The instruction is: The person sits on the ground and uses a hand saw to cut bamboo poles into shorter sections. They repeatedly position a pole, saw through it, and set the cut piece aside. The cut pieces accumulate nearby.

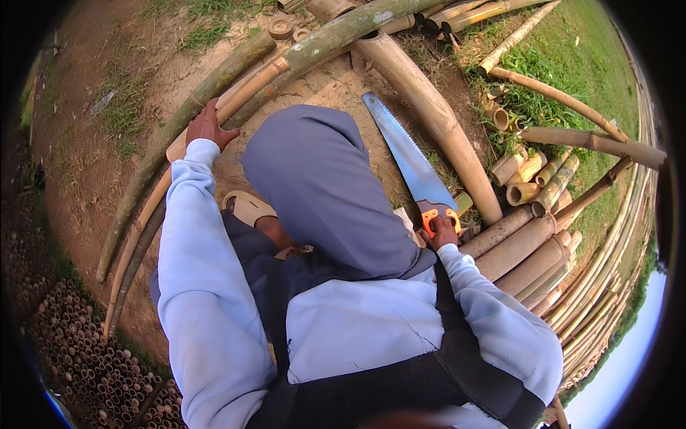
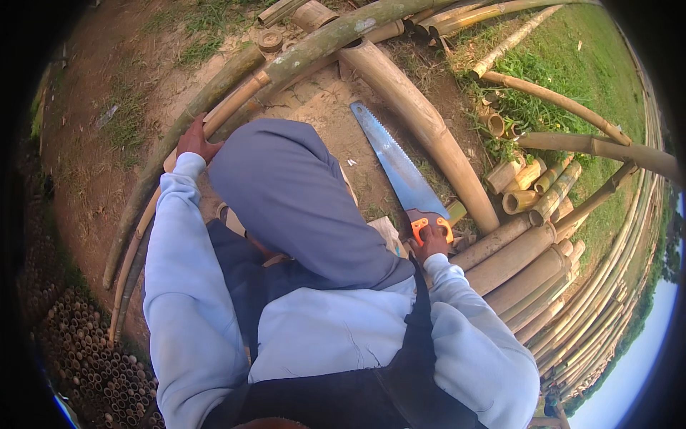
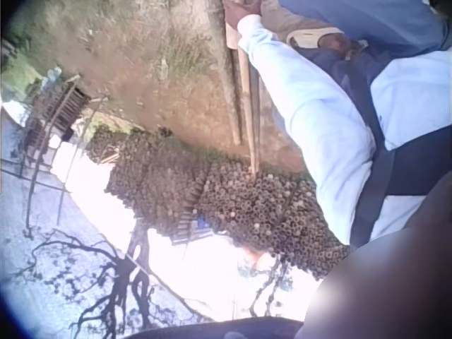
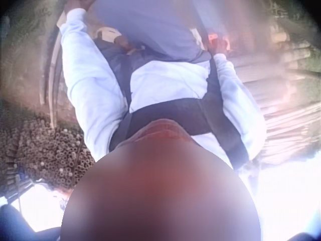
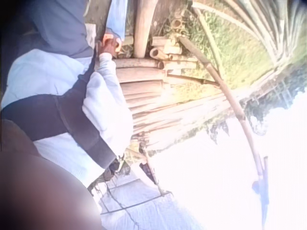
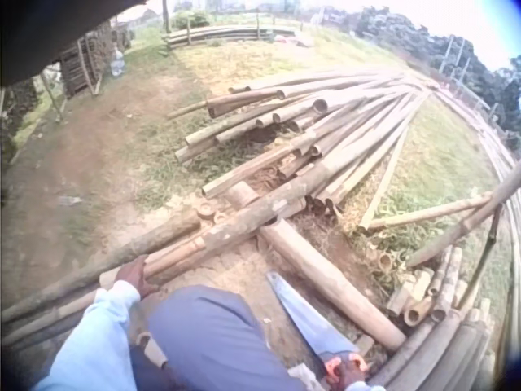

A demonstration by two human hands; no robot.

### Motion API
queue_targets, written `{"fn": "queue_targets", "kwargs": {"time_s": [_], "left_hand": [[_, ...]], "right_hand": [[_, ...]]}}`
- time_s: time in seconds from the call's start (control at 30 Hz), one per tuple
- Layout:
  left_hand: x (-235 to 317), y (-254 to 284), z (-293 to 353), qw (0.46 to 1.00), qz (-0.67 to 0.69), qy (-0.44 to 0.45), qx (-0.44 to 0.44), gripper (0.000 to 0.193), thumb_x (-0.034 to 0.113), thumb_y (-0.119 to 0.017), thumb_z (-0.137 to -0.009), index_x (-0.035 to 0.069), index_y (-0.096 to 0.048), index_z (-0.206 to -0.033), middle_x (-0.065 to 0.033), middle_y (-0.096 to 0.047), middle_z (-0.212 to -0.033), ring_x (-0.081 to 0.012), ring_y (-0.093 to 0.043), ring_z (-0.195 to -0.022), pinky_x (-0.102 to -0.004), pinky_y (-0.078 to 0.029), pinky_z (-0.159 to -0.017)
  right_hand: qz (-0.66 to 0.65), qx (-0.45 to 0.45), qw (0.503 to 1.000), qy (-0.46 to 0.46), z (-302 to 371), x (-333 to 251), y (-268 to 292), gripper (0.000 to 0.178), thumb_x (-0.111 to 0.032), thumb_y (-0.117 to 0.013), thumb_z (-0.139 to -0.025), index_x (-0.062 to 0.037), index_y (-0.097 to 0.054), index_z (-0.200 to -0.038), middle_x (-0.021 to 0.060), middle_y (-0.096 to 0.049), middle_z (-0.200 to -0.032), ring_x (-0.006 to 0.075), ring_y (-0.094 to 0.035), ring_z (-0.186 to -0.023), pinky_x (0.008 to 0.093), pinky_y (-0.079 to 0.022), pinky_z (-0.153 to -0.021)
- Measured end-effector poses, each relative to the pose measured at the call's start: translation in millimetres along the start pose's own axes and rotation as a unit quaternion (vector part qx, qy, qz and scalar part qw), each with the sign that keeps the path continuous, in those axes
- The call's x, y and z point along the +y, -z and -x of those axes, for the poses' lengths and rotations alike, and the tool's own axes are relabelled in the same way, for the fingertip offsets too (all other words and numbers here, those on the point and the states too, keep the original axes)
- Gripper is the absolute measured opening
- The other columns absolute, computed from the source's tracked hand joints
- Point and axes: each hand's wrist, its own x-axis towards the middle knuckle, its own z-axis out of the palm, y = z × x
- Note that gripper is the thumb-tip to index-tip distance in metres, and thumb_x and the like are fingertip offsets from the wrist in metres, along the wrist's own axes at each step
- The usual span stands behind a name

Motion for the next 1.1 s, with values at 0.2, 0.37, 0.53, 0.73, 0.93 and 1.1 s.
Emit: {"fn": "queue_targets", "kwargs": {"time_s": [0.2, 0.37, 0.53, 0.73, 0.93, 1.1], "left_hand": [[1, 0, 3, 1.0, -0.014, -0.001, 0.001, 0.096, 0.044, -0.083, -0.069, 0.011, -0.036, -0.146, -0.0168, -0.059, -0.132, -0.037, -0.061, -0.114, -0.0428, -0.049, -0.1], [0, -1, 0, 1.0, -0.005, 0.005, -0.023, 0.095, 0.043, -0.082, -0.07, 0.012, -0.036, -0.146, -0.0167, -0.057, -0.134, -0.0363, -0.06, -0.116, -0.0423, -0.048, -0.102], [-2, -1, 0, 0.999, 0.029, 0.002, -0.029, 0.096, 0.039, -0.083, -0.068, 0.015, -0.035, -0.147, -0.0197, -0.058, -0.132, -0.0392, -0.059, -0.116, -0.0451, -0.048, -0.101], [-1, -4, -2, 1.0, 0.014, 0.006, -0.027, 0.095, 0.042, -0.084, -0.068, 0.014, -0.036, -0.146, -0.0184, -0.059, -0.131, -0.0374, -0.059, -0.117, -0.044, -0.048, -0.102], [0, 0, -3, 0.999, 0.006, 0.011, -0.043, 0.093, 0.045, -0.083, -0.069, 0.013, -0.038, -0.144, -0.0181, -0.059, -0.131, -0.0367, -0.059, -0.118, -0.0437, -0.048, -0.102], [-1, 1, 0, 0.999, 0.024, 0.01, -0.042, 0.091, 0.042, -0.085, -0.068, 0.013, -0.04, -0.142, -0.0174, -0.06, -0.13, -0.0362, -0.059, -0.118, -0.0437, -0.048, -0.101]], "right_hand": [[0.096, -0.058, 0.993, -0.021, 7, 18, -11, 0.047, -0.04, -0.071, -0.074, -0.0097, -0.063, -0.109, 0.0103, -0.054, -0.121, 0.0287, -0.043, -0.127, 0.048, -0.033, -0.106], [0.058, 0.018, 0.992, 0.11, 11, 21, 20, 0.036, -0.03, -0.068, -0.073, -0.0143, -0.065, -0.106, 0.0134, -0.064, -0.103, 0.0305, -0.058, -0.108, 0.0492, -0.034, -0.105], [-0.351, 0.051, 0.932, 0.073, 47, -3, 105, 0.015, -0.012, -0.063, -0.084, -0.001, -0.057, -0.093, 0.0071, -0.059, -0.079, 0.0231, -0.058, -0.069, 0.0355, -0.049, -0.063], [-0.444, 0.147, 0.879, 0.093, 111, -47, 229, 0.012, -0.005, -0.062, -0.08, -0.0002, -0.059, -0.091, 0.0018, -0.057, -0.077, 0.0073, -0.054, -0.069, 0.0223, -0.045, -0.062], [-0.462, 0.196, 0.85, 0.162, 125, -68, 267, 0.021, -0.01, -0.061, -0.086, 0.0052, -0.06, -0.1, 0.0061, -0.062, -0.072, 0.0113, -0.057, -0.059, 0.0242, -0.047, -0.055], [-0.376, 0.193, 0.864, 0.274, 60, -113, 245, 0.022, -0.007, -0.063, -0.088, 0.0065, -0.062, -0.105, 0.0088, -0.064, -0.082, 0.0152, -0.063, -0.07, 0.0266, -0.05, -0.066]]}}
